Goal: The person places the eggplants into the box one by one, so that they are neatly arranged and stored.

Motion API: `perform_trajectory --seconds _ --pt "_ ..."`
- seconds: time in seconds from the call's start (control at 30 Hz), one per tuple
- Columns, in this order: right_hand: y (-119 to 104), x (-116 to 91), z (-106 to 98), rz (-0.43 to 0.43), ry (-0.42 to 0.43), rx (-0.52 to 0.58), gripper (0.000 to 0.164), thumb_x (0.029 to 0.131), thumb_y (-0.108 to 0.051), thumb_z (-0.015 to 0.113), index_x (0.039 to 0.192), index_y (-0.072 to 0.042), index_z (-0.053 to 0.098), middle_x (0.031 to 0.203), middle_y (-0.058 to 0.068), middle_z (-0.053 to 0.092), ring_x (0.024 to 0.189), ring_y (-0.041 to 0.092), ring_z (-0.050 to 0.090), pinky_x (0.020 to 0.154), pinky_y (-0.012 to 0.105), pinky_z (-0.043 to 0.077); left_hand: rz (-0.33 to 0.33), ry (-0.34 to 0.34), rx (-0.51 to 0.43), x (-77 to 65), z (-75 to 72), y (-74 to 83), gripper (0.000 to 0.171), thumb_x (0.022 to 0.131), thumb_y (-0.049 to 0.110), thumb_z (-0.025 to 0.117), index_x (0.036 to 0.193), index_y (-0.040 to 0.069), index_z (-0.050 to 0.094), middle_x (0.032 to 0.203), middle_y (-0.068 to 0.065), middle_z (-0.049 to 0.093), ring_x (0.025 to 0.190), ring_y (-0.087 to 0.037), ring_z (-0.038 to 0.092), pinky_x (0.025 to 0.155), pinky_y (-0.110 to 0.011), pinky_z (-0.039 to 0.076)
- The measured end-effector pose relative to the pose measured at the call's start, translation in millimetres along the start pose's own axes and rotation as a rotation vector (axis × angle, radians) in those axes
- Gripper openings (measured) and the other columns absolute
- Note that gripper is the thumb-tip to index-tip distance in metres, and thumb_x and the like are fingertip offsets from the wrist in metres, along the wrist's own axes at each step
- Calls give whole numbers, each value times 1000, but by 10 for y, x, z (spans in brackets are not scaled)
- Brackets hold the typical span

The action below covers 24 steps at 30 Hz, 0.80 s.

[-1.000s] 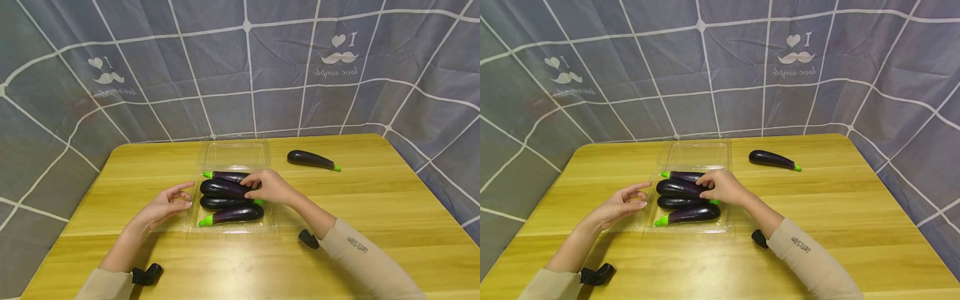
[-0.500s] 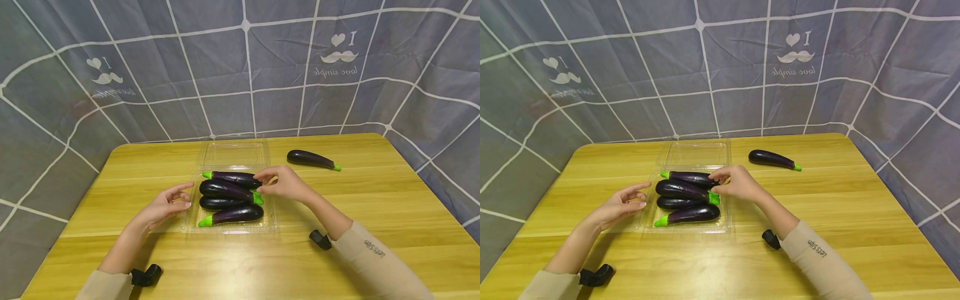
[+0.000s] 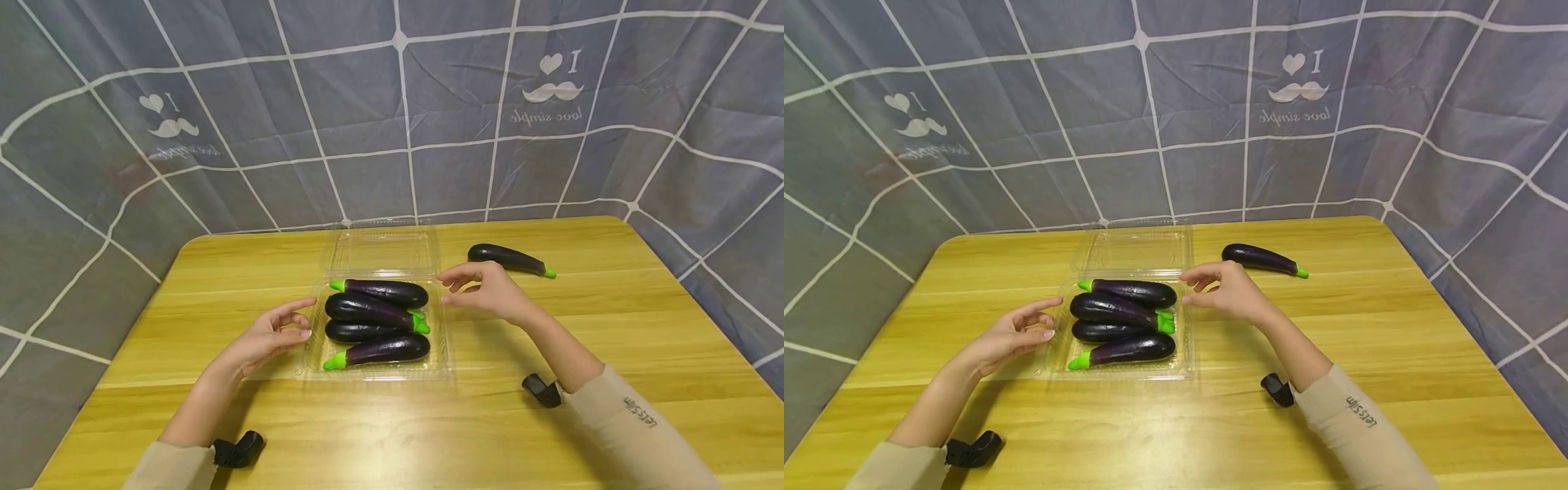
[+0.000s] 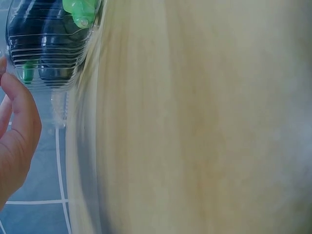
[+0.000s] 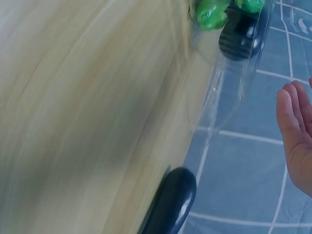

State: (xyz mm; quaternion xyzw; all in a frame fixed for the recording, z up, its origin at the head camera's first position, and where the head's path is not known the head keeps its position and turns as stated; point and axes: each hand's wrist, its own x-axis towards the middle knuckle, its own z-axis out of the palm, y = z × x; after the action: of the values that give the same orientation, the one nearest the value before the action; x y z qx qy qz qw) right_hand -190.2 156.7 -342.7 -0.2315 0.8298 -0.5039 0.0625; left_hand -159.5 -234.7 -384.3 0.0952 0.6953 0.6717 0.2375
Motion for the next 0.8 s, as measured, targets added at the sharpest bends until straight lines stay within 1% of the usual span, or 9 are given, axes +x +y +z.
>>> perform_trajectory --seconds 0.17,0.33,0.5,0.7,0.8 --pt "67 -63 -100 11 25 -6 34 77 -12 76 108 -2 67 107 19 64 88 19 61 71 30 53 -4 5 4 -5 8 10 65 88 -1 59 144 -2 25 99 -4 50 87 -10 55 80 -24 50" --pt "145 -124 -225 24 41 -26 34 77 -14 76 109 -4 67 110 18 63 89 18 61 74 29 52 -8 8 6 -17 12 9 66 88 -1 59 145 -2 25 99 -4 49 87 -10 55 79 -24 50" --pt "188 -183 -359 57 61 -62 36 78 -17 76 110 -5 67 110 17 63 90 17 60 74 27 52 -3 -1 5 1 0 3 66 89 -1 59 145 -2 24 99 -3 49 86 -9 55 79 -24 50" --pt "242 -265 -523 93 73 -123 37 80 -23 75 111 -5 66 111 17 62 91 14 59 74 26 51 -10 6 8 -2 -3 22 66 89 -1 59 145 -1 24 100 -4 49 88 -10 54 81 -25 50" --pt "293 -317 -608 125 84 -105 39 81 -23 74 114 -5 64 112 16 61 91 12 58 74 25 51 -14 3 7 0 2 25 66 89 -1 59 145 -1 24 100 -4 49 87 -10 55 80 -24 50"
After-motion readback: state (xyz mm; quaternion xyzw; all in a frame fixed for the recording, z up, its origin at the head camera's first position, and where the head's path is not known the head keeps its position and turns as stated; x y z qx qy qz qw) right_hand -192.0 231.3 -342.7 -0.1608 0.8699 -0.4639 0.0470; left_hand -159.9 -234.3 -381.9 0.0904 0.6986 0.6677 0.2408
